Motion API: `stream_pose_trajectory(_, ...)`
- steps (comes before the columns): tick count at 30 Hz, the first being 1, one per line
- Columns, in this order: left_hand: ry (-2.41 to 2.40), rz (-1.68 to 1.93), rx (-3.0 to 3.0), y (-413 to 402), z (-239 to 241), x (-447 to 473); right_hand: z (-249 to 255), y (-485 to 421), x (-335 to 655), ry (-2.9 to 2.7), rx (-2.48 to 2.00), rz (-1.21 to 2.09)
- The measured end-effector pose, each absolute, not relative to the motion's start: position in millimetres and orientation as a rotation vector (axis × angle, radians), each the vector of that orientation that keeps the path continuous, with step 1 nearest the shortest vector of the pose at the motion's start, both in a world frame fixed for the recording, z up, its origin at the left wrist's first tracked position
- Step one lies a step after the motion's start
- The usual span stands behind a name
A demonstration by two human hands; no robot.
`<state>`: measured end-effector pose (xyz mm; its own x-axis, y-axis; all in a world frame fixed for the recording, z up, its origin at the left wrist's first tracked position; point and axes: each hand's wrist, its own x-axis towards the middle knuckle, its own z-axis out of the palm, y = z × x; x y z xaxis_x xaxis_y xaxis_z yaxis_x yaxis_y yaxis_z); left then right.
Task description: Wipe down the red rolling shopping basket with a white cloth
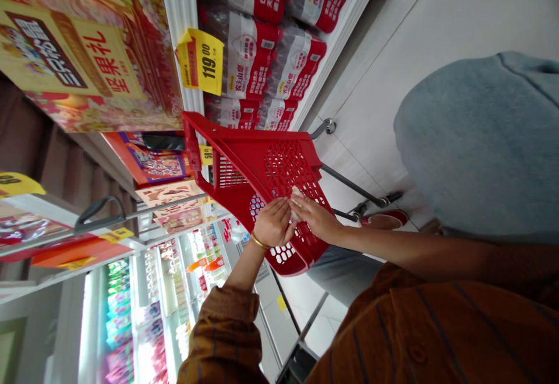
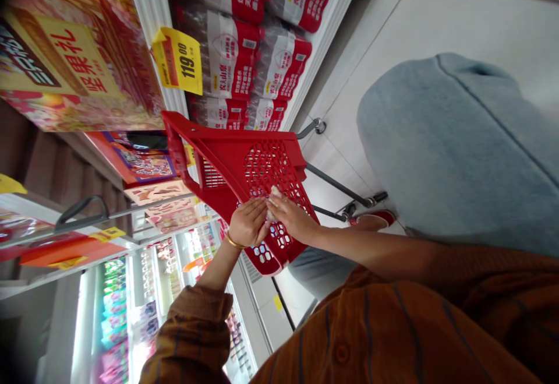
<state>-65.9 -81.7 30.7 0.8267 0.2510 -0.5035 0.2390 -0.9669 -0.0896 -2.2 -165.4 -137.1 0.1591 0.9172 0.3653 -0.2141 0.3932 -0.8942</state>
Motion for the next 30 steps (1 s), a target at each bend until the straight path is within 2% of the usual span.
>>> stream_pose_trajectory(5, -0.376, 0.953, -3.020, -82.6, 27.8, -67.0, -155.2, -170.5, 4.0, -1.242, -0.771, 0.973)
stream_pose_trajectory(11, -0.302, 1.242, -2.918, -82.0, 31.2, -51.1, -179.3, -175.7, 2.4, -1.315, -0.752, 0.885)
stream_pose_trajectory(17, -0.284, 1.534, -2.820, -82.2, 29.6, -40.1, -195.9, -183.7, -0.2, -1.315, -0.740, 0.932)
stream_pose_trajectory(23, -0.393, 1.572, -2.785, -86.7, 29.5, -43.8, -206.0, -191.1, -0.4, -1.260, -0.740, 1.053)
stream_pose_trajectory(30, -0.446, 1.526, -2.830, -87.3, 29.1, -49.5, -204.8, -185.8, 2.0, -1.147, -0.846, 1.024)
